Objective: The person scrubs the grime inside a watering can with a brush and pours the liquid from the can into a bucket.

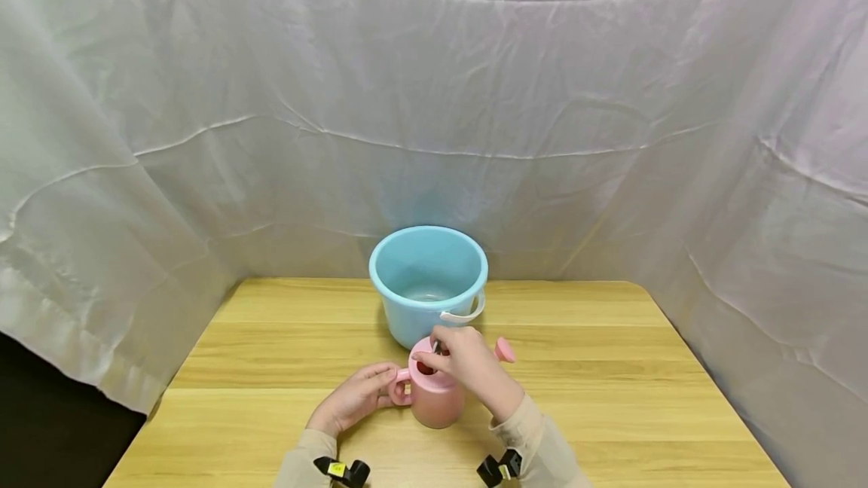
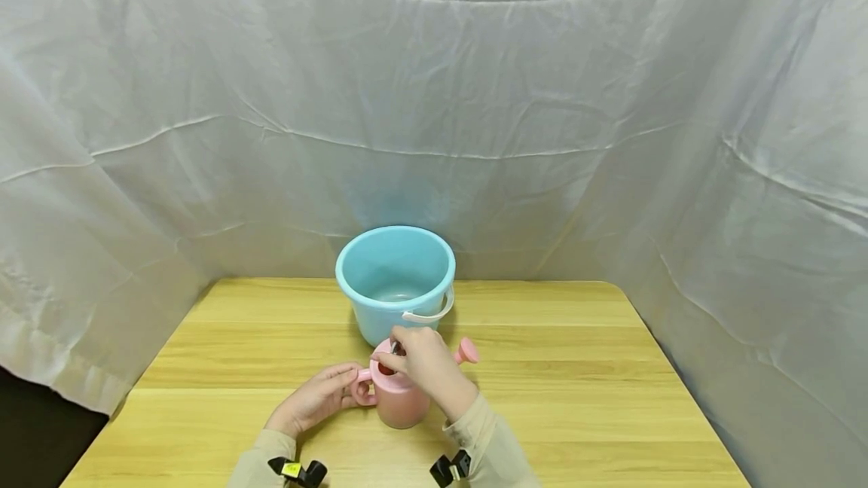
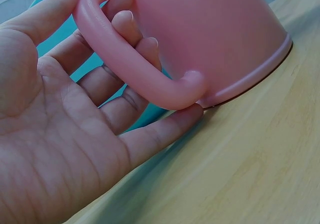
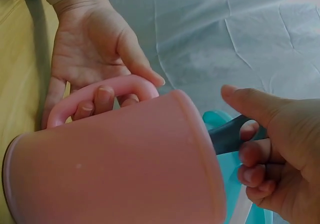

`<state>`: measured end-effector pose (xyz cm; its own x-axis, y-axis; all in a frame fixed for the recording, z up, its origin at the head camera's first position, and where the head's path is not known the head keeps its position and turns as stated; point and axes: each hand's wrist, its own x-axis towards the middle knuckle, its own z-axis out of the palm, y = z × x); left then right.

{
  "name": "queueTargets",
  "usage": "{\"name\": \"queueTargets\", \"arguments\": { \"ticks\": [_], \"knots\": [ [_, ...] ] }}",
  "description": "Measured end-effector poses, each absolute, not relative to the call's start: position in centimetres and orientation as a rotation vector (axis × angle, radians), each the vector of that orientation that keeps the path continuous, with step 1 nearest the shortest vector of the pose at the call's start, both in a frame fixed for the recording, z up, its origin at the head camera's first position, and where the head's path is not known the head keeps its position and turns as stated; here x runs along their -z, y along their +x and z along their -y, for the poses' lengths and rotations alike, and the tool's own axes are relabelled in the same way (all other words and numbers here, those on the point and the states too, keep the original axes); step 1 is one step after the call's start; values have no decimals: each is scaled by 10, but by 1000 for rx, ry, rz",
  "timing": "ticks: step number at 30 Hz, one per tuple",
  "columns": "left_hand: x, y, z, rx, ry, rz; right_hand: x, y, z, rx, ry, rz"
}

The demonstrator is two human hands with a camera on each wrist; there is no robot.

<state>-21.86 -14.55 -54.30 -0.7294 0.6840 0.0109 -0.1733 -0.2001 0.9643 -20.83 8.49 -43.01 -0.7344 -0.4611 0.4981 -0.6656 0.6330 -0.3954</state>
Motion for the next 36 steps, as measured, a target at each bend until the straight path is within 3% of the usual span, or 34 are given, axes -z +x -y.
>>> {"name": "queueTargets", "arguments": {
  "ticks": [13, 36],
  "knots": [
    [542, -219, 144, -1970, 623, -1515, 413, -206, -79, -738, 873, 2250],
    [541, -217, 145, -1973, 602, -1500, 428, -200, -79, -753, 793, 2580]
  ]
}}
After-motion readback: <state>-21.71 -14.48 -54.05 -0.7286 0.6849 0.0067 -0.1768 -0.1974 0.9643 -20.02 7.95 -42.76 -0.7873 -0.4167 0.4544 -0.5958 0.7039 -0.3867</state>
